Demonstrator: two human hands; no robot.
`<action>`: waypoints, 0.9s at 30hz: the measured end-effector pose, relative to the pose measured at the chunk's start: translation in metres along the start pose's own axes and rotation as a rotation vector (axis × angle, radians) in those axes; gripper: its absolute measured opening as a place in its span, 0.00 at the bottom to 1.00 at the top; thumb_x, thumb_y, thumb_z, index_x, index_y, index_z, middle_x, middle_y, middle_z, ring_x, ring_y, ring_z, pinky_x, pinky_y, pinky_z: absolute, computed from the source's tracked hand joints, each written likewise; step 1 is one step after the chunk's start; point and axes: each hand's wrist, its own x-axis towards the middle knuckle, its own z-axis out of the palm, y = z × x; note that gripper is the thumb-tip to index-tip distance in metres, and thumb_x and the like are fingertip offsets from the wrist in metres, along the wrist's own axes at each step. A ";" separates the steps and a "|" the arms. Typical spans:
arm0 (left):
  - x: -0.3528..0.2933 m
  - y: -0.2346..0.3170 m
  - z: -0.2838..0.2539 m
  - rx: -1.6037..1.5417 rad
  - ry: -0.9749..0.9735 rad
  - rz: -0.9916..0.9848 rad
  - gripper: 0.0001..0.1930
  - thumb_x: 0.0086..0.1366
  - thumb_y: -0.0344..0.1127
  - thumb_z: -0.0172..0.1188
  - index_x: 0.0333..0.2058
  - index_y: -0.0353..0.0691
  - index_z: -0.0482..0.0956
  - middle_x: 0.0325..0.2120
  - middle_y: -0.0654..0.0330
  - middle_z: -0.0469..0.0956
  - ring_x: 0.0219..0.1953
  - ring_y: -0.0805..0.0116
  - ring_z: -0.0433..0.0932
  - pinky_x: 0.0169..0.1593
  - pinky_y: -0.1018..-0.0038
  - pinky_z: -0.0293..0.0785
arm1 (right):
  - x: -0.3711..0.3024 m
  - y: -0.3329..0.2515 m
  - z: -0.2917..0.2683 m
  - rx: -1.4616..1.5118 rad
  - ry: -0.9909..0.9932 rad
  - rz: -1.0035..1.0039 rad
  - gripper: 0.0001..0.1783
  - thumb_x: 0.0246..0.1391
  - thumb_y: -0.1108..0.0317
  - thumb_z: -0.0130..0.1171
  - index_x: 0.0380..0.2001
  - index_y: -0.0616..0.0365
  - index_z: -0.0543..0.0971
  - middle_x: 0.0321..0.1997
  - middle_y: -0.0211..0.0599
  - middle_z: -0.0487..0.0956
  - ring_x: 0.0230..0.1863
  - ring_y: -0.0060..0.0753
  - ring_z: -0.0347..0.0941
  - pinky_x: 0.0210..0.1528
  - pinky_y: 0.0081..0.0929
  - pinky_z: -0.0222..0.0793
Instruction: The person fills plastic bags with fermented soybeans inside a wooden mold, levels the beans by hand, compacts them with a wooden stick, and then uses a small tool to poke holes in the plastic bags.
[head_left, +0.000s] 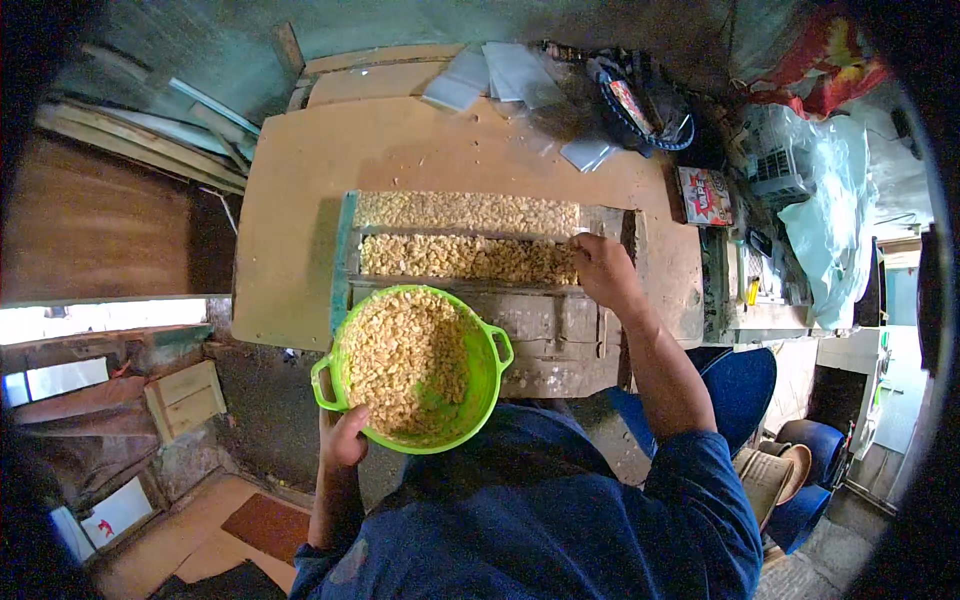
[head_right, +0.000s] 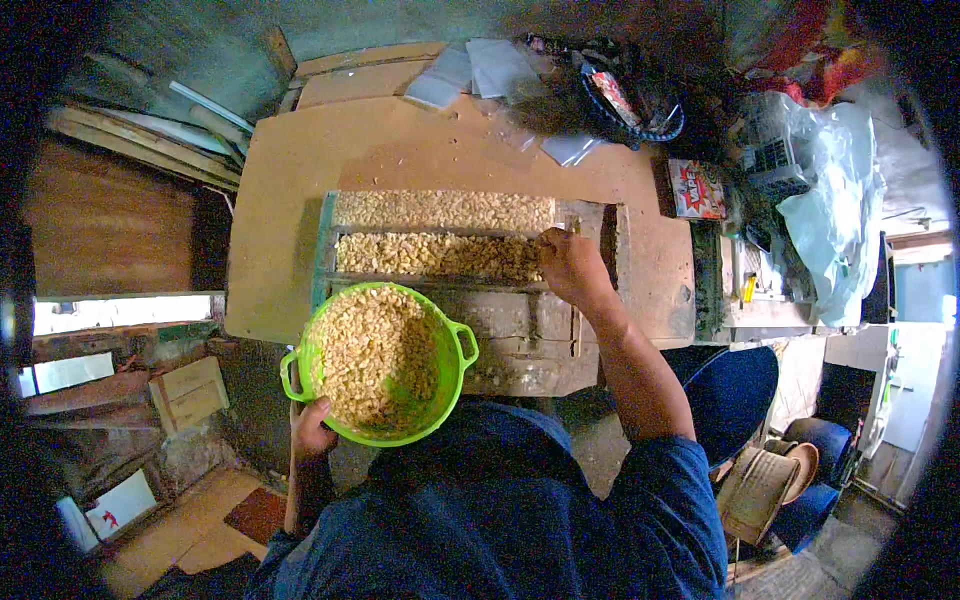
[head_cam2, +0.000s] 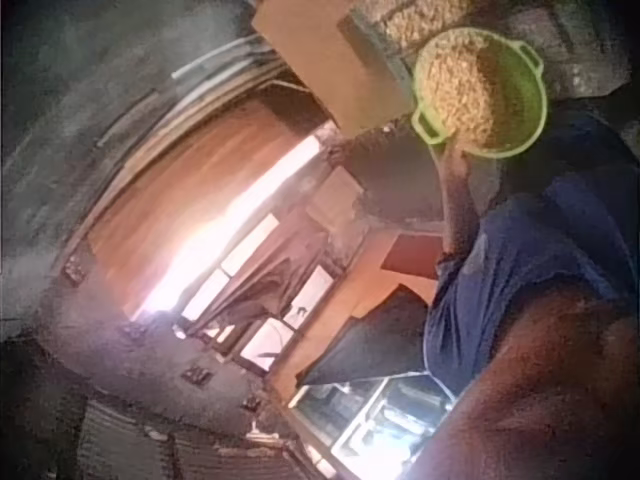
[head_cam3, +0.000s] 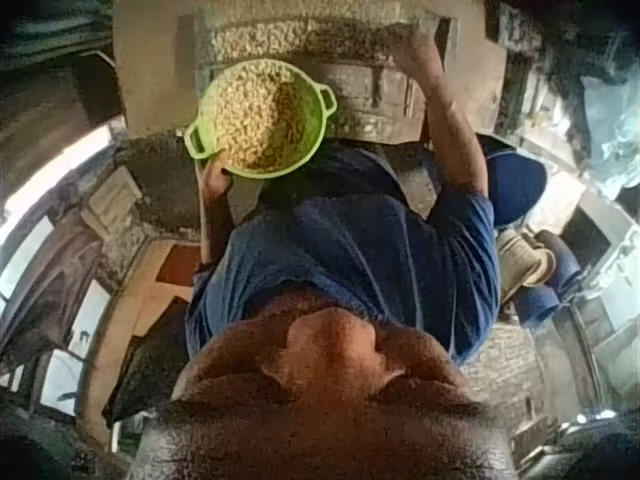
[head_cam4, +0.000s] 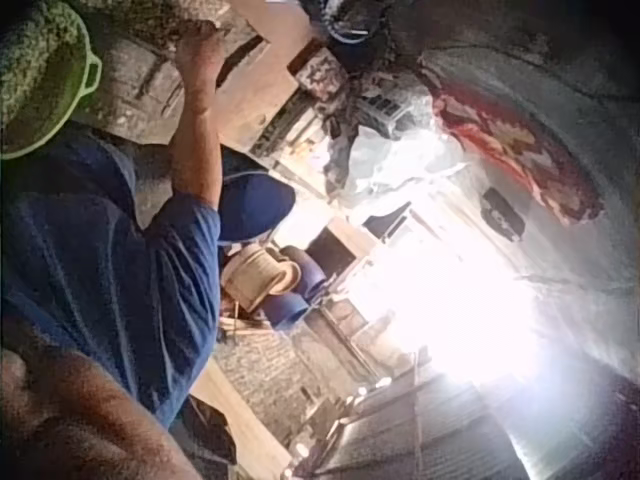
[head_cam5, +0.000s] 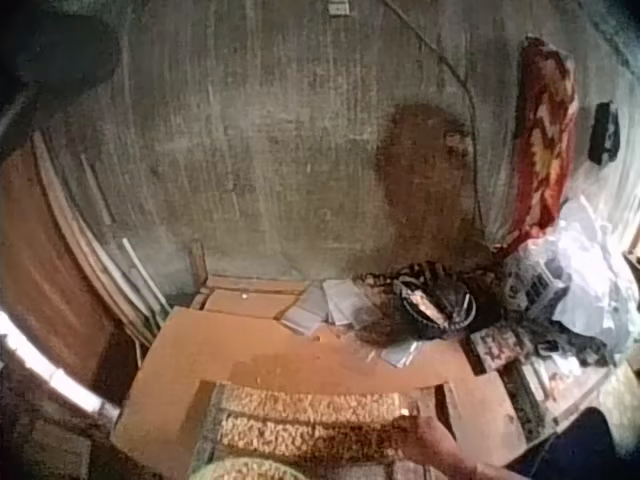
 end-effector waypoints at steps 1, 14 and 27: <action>0.000 0.003 0.009 0.000 -0.008 0.040 0.49 0.50 0.37 0.67 0.70 0.39 0.52 0.61 0.53 0.68 0.60 0.57 0.71 0.61 0.62 0.70 | -0.001 -0.003 -0.003 0.043 0.018 0.084 0.09 0.59 0.68 0.53 0.36 0.60 0.80 0.35 0.57 0.80 0.40 0.63 0.78 0.40 0.47 0.74; -0.007 0.010 0.048 0.117 -0.033 0.049 0.49 0.51 0.34 0.64 0.70 0.34 0.49 0.62 0.48 0.66 0.63 0.56 0.68 0.66 0.60 0.64 | -0.023 -0.069 0.004 0.734 -0.111 0.256 0.09 0.64 0.71 0.54 0.45 0.61 0.79 0.37 0.34 0.82 0.37 0.27 0.77 0.37 0.31 0.74; -0.006 0.010 0.079 0.248 -0.139 0.109 0.46 0.55 0.27 0.61 0.70 0.33 0.46 0.64 0.50 0.62 0.66 0.59 0.63 0.69 0.61 0.58 | -0.076 -0.136 0.088 0.739 -0.584 -0.109 0.23 0.65 0.62 0.54 0.60 0.62 0.72 0.59 0.51 0.76 0.58 0.52 0.73 0.64 0.40 0.67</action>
